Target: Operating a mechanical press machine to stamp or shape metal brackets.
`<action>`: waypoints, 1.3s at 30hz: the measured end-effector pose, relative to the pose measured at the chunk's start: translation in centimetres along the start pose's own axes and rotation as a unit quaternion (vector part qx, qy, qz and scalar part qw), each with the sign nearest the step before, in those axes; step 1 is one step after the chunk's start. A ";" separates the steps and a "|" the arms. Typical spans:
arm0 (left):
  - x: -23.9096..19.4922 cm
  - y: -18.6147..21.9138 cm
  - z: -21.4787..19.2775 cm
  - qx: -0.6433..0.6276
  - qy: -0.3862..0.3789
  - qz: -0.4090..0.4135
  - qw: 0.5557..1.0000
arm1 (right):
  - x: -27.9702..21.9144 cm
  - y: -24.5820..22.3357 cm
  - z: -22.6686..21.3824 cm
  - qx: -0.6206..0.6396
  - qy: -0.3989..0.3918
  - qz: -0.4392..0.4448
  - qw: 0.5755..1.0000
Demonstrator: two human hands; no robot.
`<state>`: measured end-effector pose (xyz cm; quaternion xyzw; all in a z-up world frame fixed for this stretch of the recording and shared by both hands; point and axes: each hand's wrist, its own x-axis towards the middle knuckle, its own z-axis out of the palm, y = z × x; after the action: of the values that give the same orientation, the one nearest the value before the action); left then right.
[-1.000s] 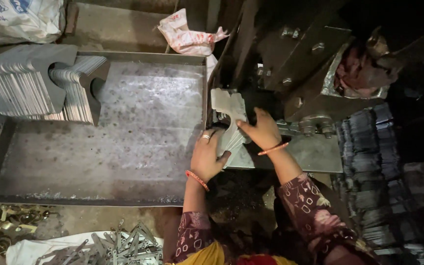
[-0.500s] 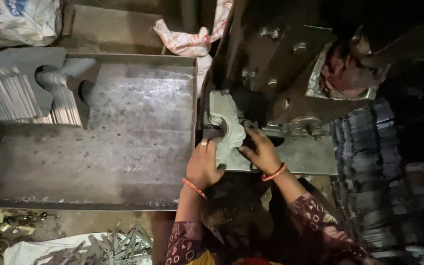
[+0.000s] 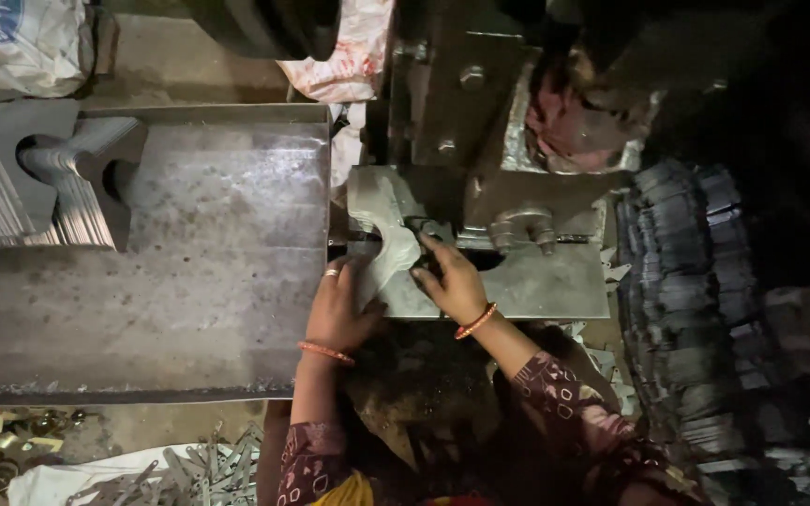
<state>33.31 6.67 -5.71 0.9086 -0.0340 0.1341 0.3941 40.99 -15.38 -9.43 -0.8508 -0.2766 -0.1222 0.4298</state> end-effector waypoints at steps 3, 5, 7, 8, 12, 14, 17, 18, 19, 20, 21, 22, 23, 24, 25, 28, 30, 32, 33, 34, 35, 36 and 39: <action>-0.7 0.0 0.6 -0.001 0.033 0.017 0.999 | -1.2 -0.2 -1.5 0.004 -0.005 -0.024 1.000; -1.1 0.2 0.5 0.026 0.049 0.029 0.998 | -1.8 -0.8 -2.9 0.009 -0.036 0.006 0.999; -1.7 0.4 0.5 0.053 0.067 0.036 0.996 | -2.6 -1.1 -4.1 0.013 -0.071 0.035 0.997; -2.0 0.5 0.5 0.085 0.077 0.054 0.992 | -3.2 -1.2 -4.7 0.012 -0.089 0.047 0.995; -3.1 2.6 -0.5 0.157 0.093 0.087 0.979 | -5.6 -0.5 -6.6 0.024 -0.096 0.034 0.994; -3.7 3.7 -0.6 0.159 0.074 0.077 0.982 | -7.2 1.4 -6.2 0.078 -0.100 0.070 0.990; -5.5 5.0 0.8 0.144 0.026 0.070 0.987 | -8.1 3.0 -7.1 0.225 -0.112 0.180 0.951; -6.3 5.3 1.5 0.128 -0.001 0.073 0.989 | -8.2 3.3 -7.5 0.316 -0.118 0.251 0.907; -6.9 5.6 2.8 0.129 -0.001 0.074 0.989 | -8.1 3.6 -8.0 0.316 -0.117 0.250 0.908; -7.5 5.9 4.0 0.104 -0.006 0.118 0.988 | -8.0 3.9 -8.5 0.380 -0.100 0.309 0.866; -8.1 6.1 5.1 0.079 -0.009 0.160 0.984 | -7.8 4.2 -8.8 0.441 -0.083 0.364 0.816; -8.0 7.0 5.8 0.080 -0.009 0.160 0.984 | -7.9 5.0 -9.1 0.442 -0.084 0.363 0.816; -7.8 7.9 6.6 0.051 -0.026 0.182 0.982 | -8.0 5.9 -9.4 0.439 -0.063 0.375 0.814; -7.6 8.7 7.3 0.022 -0.044 0.203 0.978 | -8.2 6.7 -9.6 0.436 -0.043 0.386 0.812; -7.7 9.1 7.9 0.021 -0.044 0.202 0.978 | -8.6 7.9 -9.4 0.435 -0.043 0.386 0.812; -7.4 10.2 9.6 -0.020 -0.052 0.195 0.979 | -9.1 10.7 -9.4 0.389 -0.036 0.331 0.859; -7.5 10.8 10.4 -0.038 0.003 0.206 0.978 | -9.1 11.4 -9.6 0.395 -0.030 0.303 0.867; -7.5 11.1 11.0 -0.040 0.019 0.209 0.977 | -9.0 11.1 -9.8 0.395 -0.031 0.303 0.866; -7.6 11.1 11.2 -0.040 0.037 0.213 0.975 | -8.8 10.9 -9.8 0.397 -0.031 0.302 0.866; -7.6 11.4 11.1 -0.041 0.038 0.211 0.976 | -8.8 10.9 -9.9 0.397 -0.034 0.303 0.866; -7.6 11.7 11.0 -0.042 0.036 0.200 0.978 | -8.7 10.9 -9.9 0.390 -0.035 0.295 0.872; -7.6 12.1 11.0 -0.043 0.034 0.189 0.980 | -8.6 10.8 -10.0 0.383 -0.035 0.287 0.877; -7.4 12.9 10.6 -0.057 0.011 0.143 0.988 | -8.2 10.8 -10.4 0.363 -0.047 0.289 0.885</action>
<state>26.36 -10.20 -5.54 0.8691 -0.1669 0.1967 0.4220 40.83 -31.86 -14.03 -0.6821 -0.0639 0.1567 0.7114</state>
